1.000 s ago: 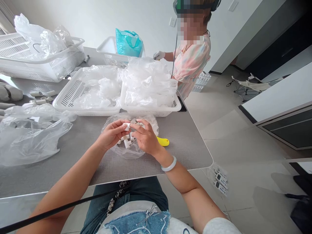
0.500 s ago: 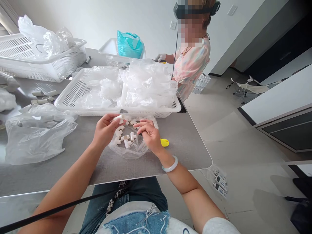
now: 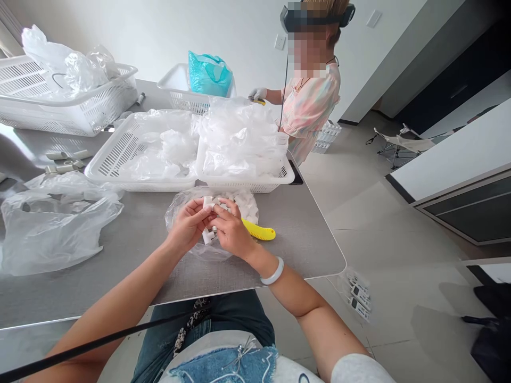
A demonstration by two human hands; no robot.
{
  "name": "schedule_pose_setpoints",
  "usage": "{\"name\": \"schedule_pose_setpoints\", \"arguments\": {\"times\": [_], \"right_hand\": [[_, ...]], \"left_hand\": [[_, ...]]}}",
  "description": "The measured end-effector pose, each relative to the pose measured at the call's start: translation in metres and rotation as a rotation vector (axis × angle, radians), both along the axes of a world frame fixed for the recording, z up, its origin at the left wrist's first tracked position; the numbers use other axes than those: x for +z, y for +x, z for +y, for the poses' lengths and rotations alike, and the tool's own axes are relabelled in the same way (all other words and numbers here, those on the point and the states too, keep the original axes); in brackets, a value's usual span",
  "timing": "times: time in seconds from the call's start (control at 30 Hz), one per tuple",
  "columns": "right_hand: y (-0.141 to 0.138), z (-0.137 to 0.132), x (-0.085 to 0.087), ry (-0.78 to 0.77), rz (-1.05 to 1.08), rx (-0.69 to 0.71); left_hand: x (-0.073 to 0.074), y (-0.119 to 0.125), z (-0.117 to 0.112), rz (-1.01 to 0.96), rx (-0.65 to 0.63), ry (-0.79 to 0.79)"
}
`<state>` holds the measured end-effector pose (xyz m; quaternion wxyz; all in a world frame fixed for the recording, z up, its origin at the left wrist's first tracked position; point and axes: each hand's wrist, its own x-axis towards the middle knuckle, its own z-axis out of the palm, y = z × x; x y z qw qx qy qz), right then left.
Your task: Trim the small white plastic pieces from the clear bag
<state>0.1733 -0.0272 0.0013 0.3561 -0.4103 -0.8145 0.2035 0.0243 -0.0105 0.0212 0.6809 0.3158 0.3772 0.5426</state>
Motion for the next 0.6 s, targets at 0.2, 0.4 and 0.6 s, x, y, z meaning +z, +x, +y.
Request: {"name": "schedule_pose_setpoints", "arguments": {"times": [0.2, 0.4, 0.6], "right_hand": [[0.016, 0.006, 0.018, -0.405, 0.587, -0.02], [0.061, 0.018, 0.02, -0.322, -0.121, -0.182], [0.065, 0.016, 0.003, -0.263, -0.425, -0.088]], "left_hand": [[-0.002, 0.001, -0.001, 0.219, 0.257, 0.254], [0.003, -0.016, 0.008, 0.046, 0.031, 0.107], [0.0, -0.024, 0.011, -0.076, -0.165, 0.022]]}}
